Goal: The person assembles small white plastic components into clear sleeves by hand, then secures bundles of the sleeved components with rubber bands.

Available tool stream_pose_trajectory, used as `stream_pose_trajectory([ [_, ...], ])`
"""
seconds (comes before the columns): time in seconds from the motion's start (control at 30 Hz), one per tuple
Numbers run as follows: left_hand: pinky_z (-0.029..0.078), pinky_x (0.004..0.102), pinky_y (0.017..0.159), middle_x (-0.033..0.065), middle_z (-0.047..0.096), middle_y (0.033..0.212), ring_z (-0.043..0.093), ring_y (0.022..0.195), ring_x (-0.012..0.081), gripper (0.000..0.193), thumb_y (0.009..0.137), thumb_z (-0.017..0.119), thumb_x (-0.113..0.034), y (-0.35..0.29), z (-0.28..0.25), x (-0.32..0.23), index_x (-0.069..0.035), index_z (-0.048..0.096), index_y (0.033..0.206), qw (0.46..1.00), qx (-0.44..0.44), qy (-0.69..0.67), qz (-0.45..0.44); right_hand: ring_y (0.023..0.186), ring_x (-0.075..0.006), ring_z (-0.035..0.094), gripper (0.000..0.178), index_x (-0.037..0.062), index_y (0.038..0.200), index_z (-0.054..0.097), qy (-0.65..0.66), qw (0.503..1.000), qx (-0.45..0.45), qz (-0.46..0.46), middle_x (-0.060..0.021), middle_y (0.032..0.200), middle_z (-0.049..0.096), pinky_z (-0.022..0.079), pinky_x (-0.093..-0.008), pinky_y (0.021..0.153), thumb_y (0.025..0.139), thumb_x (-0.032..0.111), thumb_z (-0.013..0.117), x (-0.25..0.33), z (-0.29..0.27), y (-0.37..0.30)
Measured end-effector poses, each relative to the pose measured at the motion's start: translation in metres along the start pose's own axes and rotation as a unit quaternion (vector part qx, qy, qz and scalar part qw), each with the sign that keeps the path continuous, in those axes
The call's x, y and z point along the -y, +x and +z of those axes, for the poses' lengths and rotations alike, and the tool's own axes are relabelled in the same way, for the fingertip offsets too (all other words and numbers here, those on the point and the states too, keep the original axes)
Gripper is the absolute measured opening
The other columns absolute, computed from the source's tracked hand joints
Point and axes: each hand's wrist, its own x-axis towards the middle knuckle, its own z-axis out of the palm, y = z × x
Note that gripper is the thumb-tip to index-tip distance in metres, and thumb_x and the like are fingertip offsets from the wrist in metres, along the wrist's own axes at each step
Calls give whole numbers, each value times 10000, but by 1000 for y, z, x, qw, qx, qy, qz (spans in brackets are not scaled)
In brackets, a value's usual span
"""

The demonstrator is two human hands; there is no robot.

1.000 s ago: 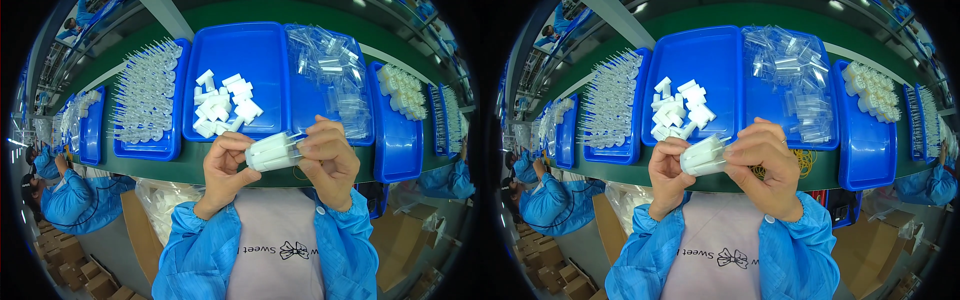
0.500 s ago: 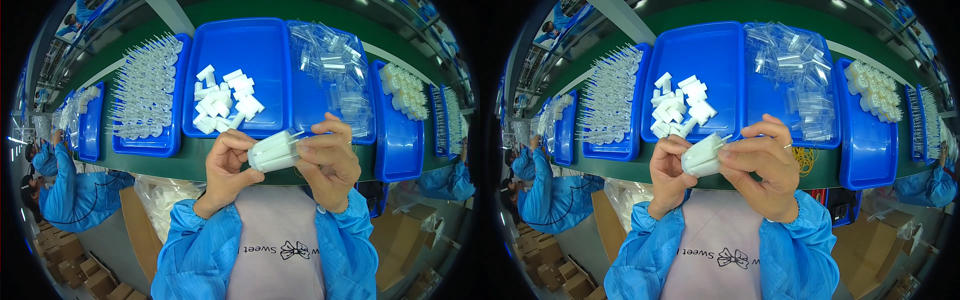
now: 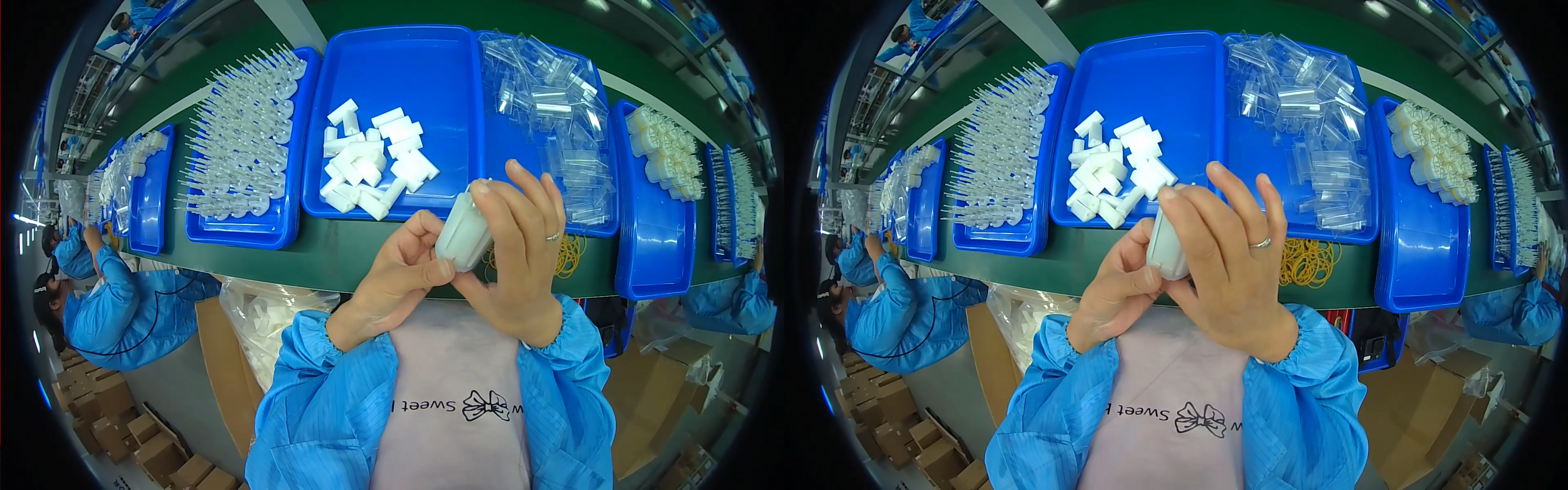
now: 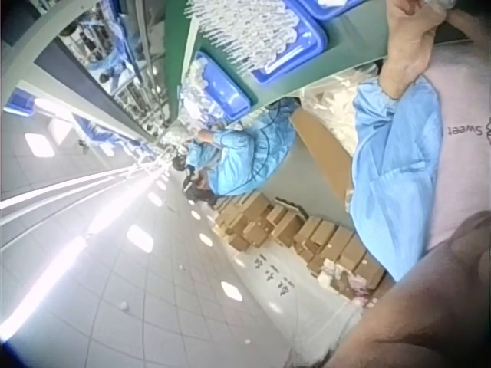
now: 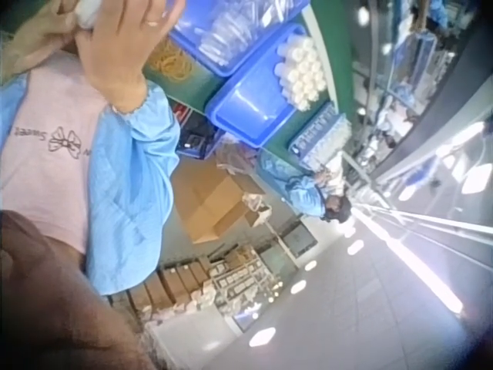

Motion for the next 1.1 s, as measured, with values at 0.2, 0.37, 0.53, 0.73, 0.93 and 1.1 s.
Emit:
stream_pose_trajectory([
  [0.2,439,303,909,57,572,1106,544,1040,132,334,827,695,-115,2,-3,1,-91,481,1084,1000,-6,-13,-23,1241,-353,399,703,157,1217,540,85,995,17,57,-109,1267,451,288,-513,1021,562,91,785,-5,1,-2],
  [0.37,422,310,952,64,563,1138,538,1074,144,333,854,663,-130,2,-4,0,-84,472,1123,999,-5,-26,-30,1269,-385,359,710,176,1221,534,97,993,43,52,-124,1301,419,313,-486,1021,571,34,780,-5,0,-1],
  [0.53,425,326,969,88,548,1193,540,1096,158,418,871,637,-133,6,-5,1,-58,438,1231,1000,-28,-6,-6,1259,-338,401,694,139,1288,508,146,977,134,73,-129,1344,436,287,-482,1042,640,124,754,-11,-4,9],
  [0.73,430,346,984,128,523,1253,551,1092,197,496,913,514,-170,3,-14,-1,0,357,1352,993,-91,25,72,1277,-357,383,601,113,1337,447,104,989,46,92,-154,1363,433,307,-426,1062,791,204,680,-96,0,36],
  [0.93,454,348,960,142,518,1260,563,1086,218,525,923,532,-208,-1,-11,-2,-4,338,1367,996,-66,29,62,1259,-379,385,540,190,1313,481,-265,960,86,38,-154,1341,441,301,-544,1024,808,247,665,-171,42,43],
  [1.1,491,338,924,154,517,1263,581,1073,230,593,910,577,-304,-3,-23,4,-1,339,1361,994,-54,34,88,1250,-355,396,445,175,1206,567,-254,954,149,51,-141,1313,469,288,-568,1018,778,216,683,-152,39,31],
])
